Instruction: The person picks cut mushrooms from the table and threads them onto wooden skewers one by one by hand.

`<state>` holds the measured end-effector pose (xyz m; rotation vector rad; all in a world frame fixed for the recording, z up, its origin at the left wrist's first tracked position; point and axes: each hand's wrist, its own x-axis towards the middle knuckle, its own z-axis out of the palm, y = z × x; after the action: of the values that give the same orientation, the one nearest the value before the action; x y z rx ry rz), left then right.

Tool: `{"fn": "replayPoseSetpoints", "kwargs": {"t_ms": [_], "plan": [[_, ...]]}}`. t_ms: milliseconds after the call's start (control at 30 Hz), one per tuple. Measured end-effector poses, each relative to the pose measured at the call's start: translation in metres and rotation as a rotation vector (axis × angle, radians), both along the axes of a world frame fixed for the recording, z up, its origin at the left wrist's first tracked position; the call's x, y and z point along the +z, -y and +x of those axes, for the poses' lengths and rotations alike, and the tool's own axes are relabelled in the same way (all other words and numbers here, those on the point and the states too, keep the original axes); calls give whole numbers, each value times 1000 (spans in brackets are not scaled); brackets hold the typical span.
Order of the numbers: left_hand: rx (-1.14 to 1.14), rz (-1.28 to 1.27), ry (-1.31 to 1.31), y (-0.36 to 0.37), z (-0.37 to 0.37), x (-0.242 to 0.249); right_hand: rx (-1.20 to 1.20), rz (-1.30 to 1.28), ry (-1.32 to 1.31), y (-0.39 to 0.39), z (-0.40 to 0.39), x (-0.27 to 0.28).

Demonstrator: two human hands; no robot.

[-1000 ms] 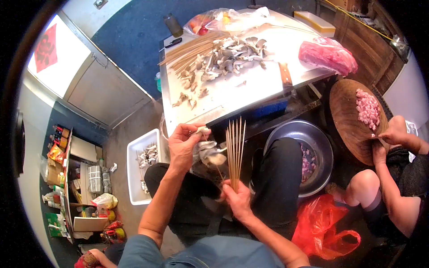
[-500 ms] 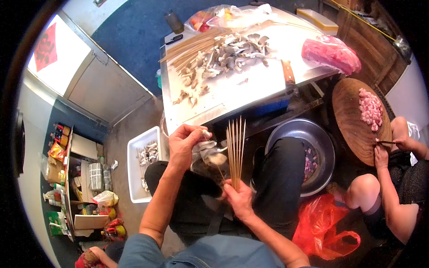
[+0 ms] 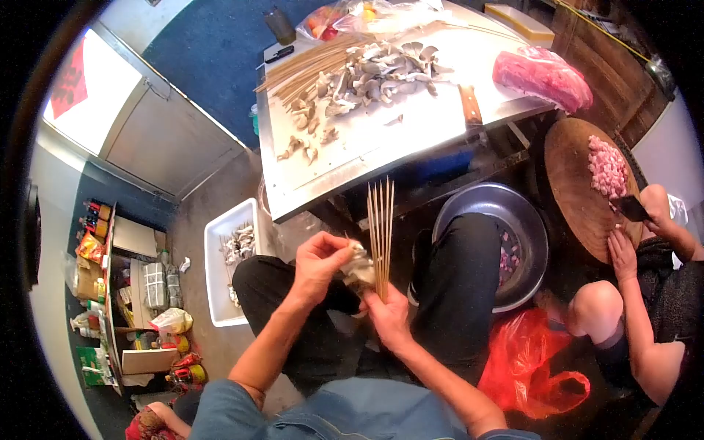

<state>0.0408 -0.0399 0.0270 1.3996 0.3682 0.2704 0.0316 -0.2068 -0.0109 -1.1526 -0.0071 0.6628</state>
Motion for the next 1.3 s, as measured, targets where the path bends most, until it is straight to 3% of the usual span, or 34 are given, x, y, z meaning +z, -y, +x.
{"fn": "replayPoseSetpoints", "kwargs": {"t_ms": [100,300,367,467,633,700,767,833,900,1100,1300], "plan": [[-36,-16,-104,11,-9,-3,10,-6,3,0,0,-6],[-5,-2,-42,12,-8,-1,-65,10,-47,-9,6,6],[-10,24,-7,2,1,9,-59,-10,55,-11,8,-1],[-54,257,-43,-21,27,39,-69,-28,24,-7,4,-5],[174,855,162,-57,101,88,-54,-19,-2,0,5,-2],[143,988,318,-77,147,88,-54,-8,-12,2,7,-2],[77,1196,311,-94,185,83,-62,-4,-17,3,9,2],[11,1211,343,-104,212,78,-76,-8,-34,4,10,1],[-57,1445,256,-110,228,72,-90,-6,-21,5,10,-2],[-56,1570,267,-113,233,71,-80,-18,-35,6,11,-2],[14,1163,332,-104,198,91,-76,-27,-28,5,9,-8]]}}
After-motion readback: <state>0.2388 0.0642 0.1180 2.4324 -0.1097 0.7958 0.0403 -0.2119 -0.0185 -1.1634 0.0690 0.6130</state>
